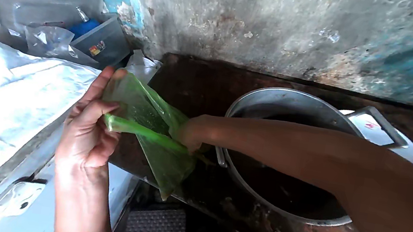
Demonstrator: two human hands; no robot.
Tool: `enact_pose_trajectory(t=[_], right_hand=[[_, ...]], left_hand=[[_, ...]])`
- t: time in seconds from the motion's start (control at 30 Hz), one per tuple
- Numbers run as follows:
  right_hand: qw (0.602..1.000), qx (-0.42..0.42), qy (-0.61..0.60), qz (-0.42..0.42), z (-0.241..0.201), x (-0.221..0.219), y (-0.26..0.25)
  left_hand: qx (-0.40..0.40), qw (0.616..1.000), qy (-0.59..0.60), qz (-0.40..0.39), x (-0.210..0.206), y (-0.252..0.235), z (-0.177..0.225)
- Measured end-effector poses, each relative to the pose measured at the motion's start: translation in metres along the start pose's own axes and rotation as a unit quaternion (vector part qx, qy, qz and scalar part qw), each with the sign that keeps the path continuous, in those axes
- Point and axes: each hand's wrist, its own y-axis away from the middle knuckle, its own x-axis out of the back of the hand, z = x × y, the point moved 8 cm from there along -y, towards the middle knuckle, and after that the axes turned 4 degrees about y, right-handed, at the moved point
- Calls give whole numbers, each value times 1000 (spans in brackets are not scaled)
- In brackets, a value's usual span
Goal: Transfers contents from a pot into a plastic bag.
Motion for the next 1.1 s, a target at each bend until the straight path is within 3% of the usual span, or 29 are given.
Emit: enact_pose_trajectory(t=[0.2,0.37,0.6,0.73,0.83,0.9,1.03,1.07,1.1], right_hand=[[996,59,-58,-24,-5,6,-13],[974,86,-205,-32,1,9,-8],[990,133,-53,-2,-15,3,-5],[991,108,-77,0,-6,20,4],[981,101,-153,66,1,59,33],[937,134,-303,111,0,83,52],[756,133,-615,181,-4,86,46],[728,129,-642,205,-7,82,40],[729,133,-630,229,-10,78,34]], left_hand=[[-16,1000,4,-22,-5,3,-1],[-12,999,11,-39,-5,2,2],[3,999,-12,-43,-14,1,0],[-9,999,-12,-43,-11,5,4],[-9,998,-10,-60,-11,7,6],[-6,997,-16,-72,-14,6,6],[-5,997,-45,-67,-24,7,6],[-6,997,-47,-67,-26,7,6],[-7,996,-48,-68,-27,7,6]])
